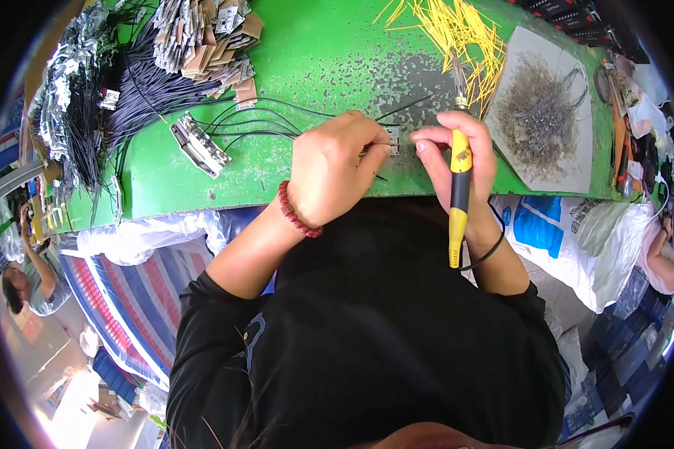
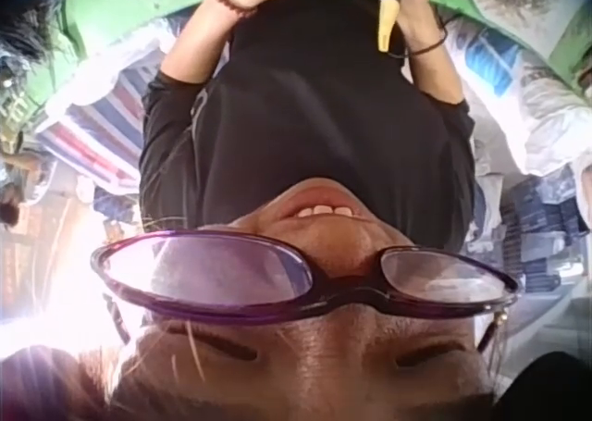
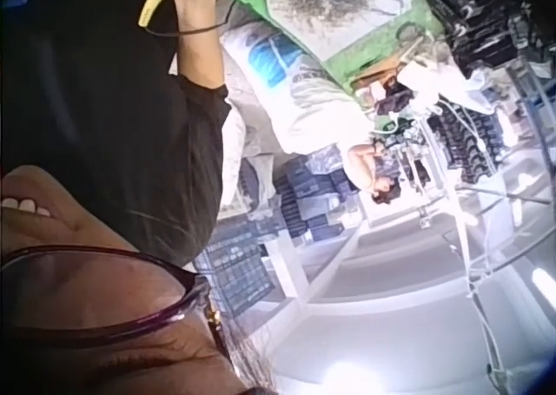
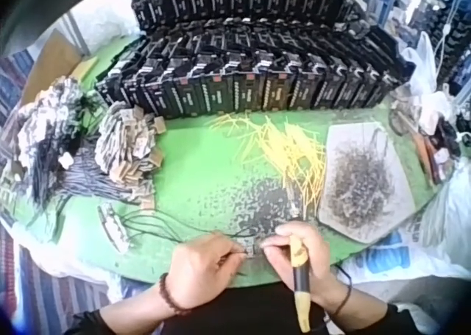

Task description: The person solders wires to circuit boards using a soldering iron. Then, the person places a toy vehicle shell onto the workbench and solders wires and components to it using the soldering iron.

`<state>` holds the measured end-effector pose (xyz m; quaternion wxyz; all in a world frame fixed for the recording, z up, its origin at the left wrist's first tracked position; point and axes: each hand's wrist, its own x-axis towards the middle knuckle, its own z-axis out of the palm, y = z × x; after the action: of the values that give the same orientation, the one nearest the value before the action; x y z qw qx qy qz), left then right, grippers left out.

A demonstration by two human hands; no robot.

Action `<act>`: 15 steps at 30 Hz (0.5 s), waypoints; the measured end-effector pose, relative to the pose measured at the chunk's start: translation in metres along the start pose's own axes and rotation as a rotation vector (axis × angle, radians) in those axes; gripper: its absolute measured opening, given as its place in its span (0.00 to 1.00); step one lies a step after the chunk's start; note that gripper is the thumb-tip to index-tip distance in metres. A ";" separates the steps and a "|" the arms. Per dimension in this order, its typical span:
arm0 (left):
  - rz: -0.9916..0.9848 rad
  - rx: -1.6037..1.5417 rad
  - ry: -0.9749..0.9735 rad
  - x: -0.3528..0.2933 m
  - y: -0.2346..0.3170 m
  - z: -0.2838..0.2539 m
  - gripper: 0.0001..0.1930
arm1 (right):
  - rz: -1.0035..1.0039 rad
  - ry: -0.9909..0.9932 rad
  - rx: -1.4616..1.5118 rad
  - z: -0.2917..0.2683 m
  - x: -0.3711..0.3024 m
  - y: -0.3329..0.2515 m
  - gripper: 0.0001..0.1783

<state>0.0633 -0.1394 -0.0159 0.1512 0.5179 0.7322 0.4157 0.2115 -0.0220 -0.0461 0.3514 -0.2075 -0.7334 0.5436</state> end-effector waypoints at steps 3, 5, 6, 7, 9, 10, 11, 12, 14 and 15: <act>-0.012 -0.033 -0.012 0.002 0.001 -0.002 0.04 | -0.066 -0.061 0.010 0.001 -0.001 -0.001 0.21; -0.018 -0.037 -0.013 0.001 0.001 -0.002 0.04 | -0.066 -0.053 0.001 0.005 -0.005 0.001 0.20; -0.026 -0.040 -0.015 0.000 0.001 -0.002 0.04 | -0.038 -0.031 0.028 0.006 -0.006 0.000 0.20; -0.024 -0.041 -0.014 0.000 0.001 -0.002 0.04 | -0.041 -0.031 0.027 0.006 -0.005 0.000 0.20; -0.023 -0.046 -0.023 0.000 0.002 -0.003 0.03 | -0.073 -0.047 -0.008 0.005 -0.004 -0.002 0.20; -0.022 -0.045 -0.023 -0.001 0.002 -0.003 0.03 | -0.074 -0.046 -0.008 0.003 -0.003 -0.003 0.20; -0.027 -0.049 -0.028 -0.001 0.003 -0.004 0.03 | -0.112 -0.096 -0.063 0.001 -0.001 -0.004 0.21; -0.033 -0.053 -0.033 -0.001 0.003 -0.004 0.03 | -0.149 -0.146 -0.119 -0.001 0.000 -0.004 0.22; -0.048 -0.054 -0.040 -0.001 0.004 -0.004 0.03 | -0.154 -0.126 -0.118 0.002 -0.001 -0.005 0.21; -0.066 -0.056 -0.049 -0.001 0.005 -0.003 0.02 | -0.156 -0.107 -0.115 0.003 -0.001 -0.005 0.21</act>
<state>0.0646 -0.1408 -0.0100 0.1970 0.4991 0.7330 0.4181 0.2105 -0.0260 -0.0417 0.3405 -0.1403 -0.7951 0.4818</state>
